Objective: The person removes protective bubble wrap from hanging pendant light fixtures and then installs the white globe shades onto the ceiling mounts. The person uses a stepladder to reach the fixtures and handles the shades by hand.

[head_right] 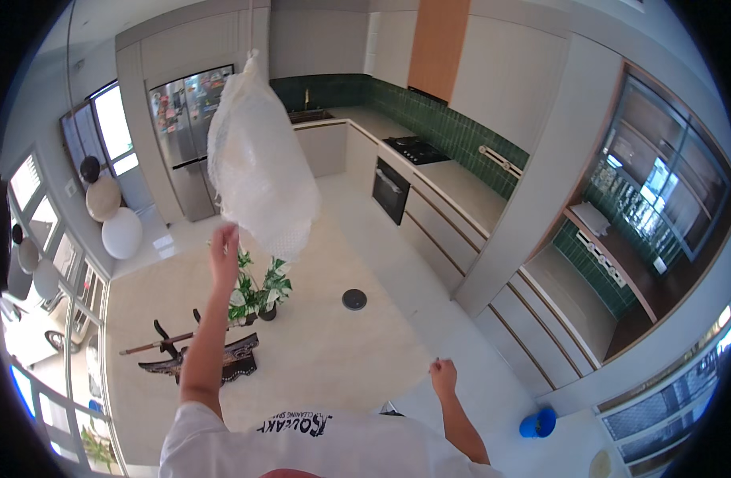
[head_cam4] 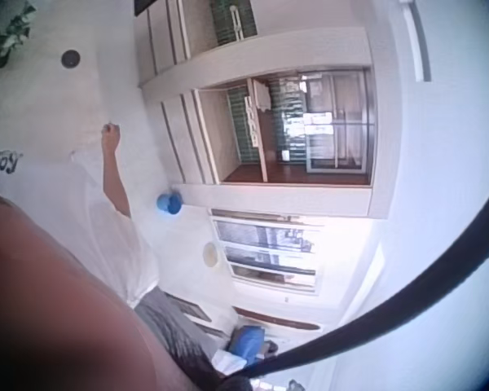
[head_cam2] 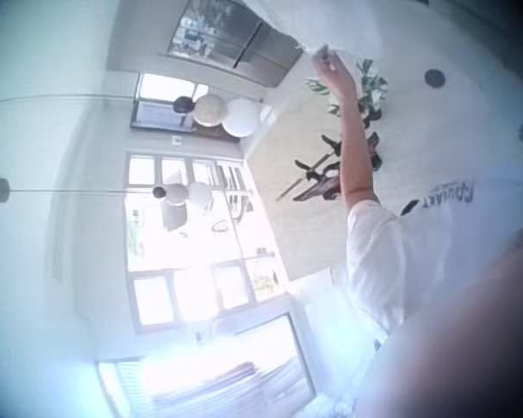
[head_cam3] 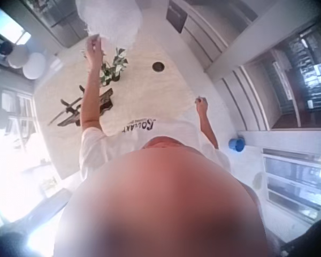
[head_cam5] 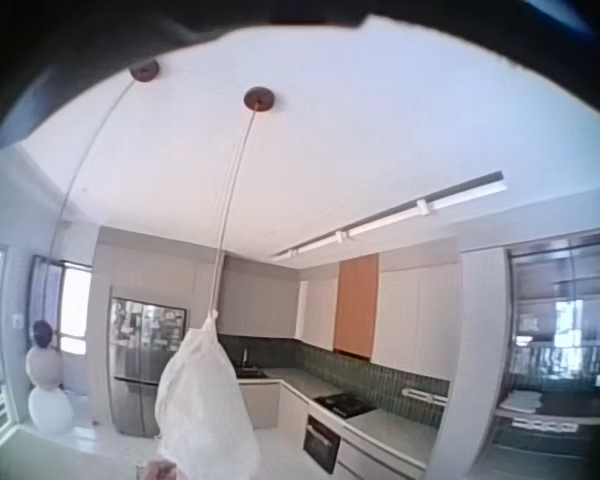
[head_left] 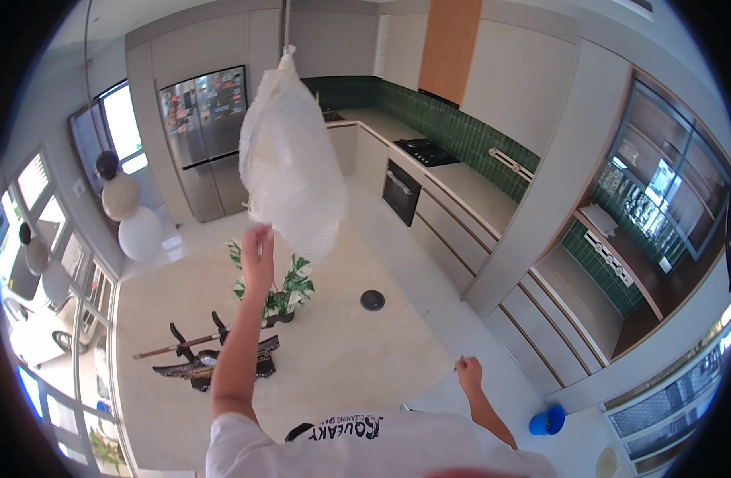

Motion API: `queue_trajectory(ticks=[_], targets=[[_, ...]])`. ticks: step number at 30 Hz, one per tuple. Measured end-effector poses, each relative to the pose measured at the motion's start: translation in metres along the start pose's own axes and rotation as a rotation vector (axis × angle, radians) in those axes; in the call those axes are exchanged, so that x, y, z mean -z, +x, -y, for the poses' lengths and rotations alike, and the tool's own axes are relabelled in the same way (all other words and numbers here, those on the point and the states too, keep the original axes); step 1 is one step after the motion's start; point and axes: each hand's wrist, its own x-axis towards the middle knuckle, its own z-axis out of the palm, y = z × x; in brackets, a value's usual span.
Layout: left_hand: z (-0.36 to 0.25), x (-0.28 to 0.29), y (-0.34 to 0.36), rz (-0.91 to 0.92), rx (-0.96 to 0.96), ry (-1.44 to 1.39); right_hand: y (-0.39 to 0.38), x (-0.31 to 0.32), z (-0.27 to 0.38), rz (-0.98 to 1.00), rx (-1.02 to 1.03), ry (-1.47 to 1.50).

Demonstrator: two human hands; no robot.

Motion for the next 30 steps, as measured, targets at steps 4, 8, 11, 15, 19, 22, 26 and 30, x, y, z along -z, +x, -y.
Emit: queue_trajectory(ticks=[4, 8, 11, 15, 19, 22, 26, 30], targets=[[-0.042, 0.011, 0.061, -0.183, -0.316, 0.204, 0.056, 0.005, 0.086, -0.074, 0.212, 0.000], [-0.089, 0.000, 0.139, -0.473, -0.509, 0.401, 0.101, 0.021, 0.190, -0.036, 0.417, 0.135], [-0.112, -0.002, 0.171, -0.399, -0.379, 0.645, 0.126, 0.043, 0.267, 0.012, 0.620, 0.190], [-0.125, -0.006, 0.205, -0.227, -0.296, 0.867, 0.147, 0.063, 0.362, 0.044, 0.828, 0.261], [-0.109, -0.018, 0.240, -0.048, -0.144, 0.820, 0.162, 0.076, 0.426, 0.065, 0.885, 0.228], [-0.088, -0.019, 0.264, 0.146, -0.062, 0.525, 0.174, 0.077, 0.457, 0.059, 0.906, 0.209], [-0.073, -0.019, 0.277, 0.320, -0.024, 0.303, 0.196, 0.079, 0.482, 0.022, 0.960, 0.125], [-0.076, -0.014, 0.272, 0.297, -0.066, 0.259, 0.214, 0.078, 0.507, 0.027, 0.955, 0.170]])
